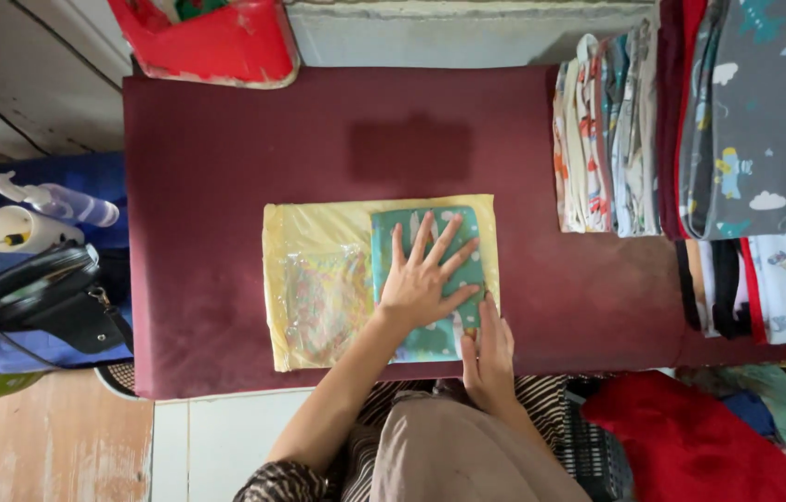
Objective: Folding various laundry items and placing them into neat stacks.
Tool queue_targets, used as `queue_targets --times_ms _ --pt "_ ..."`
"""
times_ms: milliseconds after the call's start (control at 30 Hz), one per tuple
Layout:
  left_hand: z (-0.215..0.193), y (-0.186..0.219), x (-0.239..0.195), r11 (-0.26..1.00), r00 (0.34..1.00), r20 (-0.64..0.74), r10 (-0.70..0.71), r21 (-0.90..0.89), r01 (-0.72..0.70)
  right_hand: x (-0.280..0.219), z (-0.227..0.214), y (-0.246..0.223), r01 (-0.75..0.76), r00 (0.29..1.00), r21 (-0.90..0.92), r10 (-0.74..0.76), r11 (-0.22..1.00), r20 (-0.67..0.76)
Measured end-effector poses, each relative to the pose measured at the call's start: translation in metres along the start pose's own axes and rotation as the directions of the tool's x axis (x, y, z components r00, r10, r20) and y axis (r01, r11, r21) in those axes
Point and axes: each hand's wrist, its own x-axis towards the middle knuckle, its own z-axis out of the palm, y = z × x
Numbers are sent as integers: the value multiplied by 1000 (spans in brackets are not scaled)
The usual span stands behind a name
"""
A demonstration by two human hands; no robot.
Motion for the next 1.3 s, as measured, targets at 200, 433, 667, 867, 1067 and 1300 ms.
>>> queue_targets --times_ms 200,433,667,867,1067,1300 --pt "11 -2 -29 896 900 -265 -347 -379 234 1 -11 -12 -139 982 129 154 982 -112" --pt "-12 -5 -78 320 673 -10 -739 -885 337 27 -29 -20 -524 851 315 496 791 170" --pt "-21 -17 -39 2 661 560 -500 -762 647 36 -71 -12 -707 706 483 484 517 516" --pt "-91 44 13 -467 777 629 -11 -690 552 31 -211 -25 -519 849 698 391 493 355" --pt "-197 129 173 -90 963 146 225 -981 170 105 -373 -20 -141 959 579 256 803 -121" --pt "-101 120 325 -112 963 244 115 -960 257 217 -371 121 -352 827 743 562 569 -39"
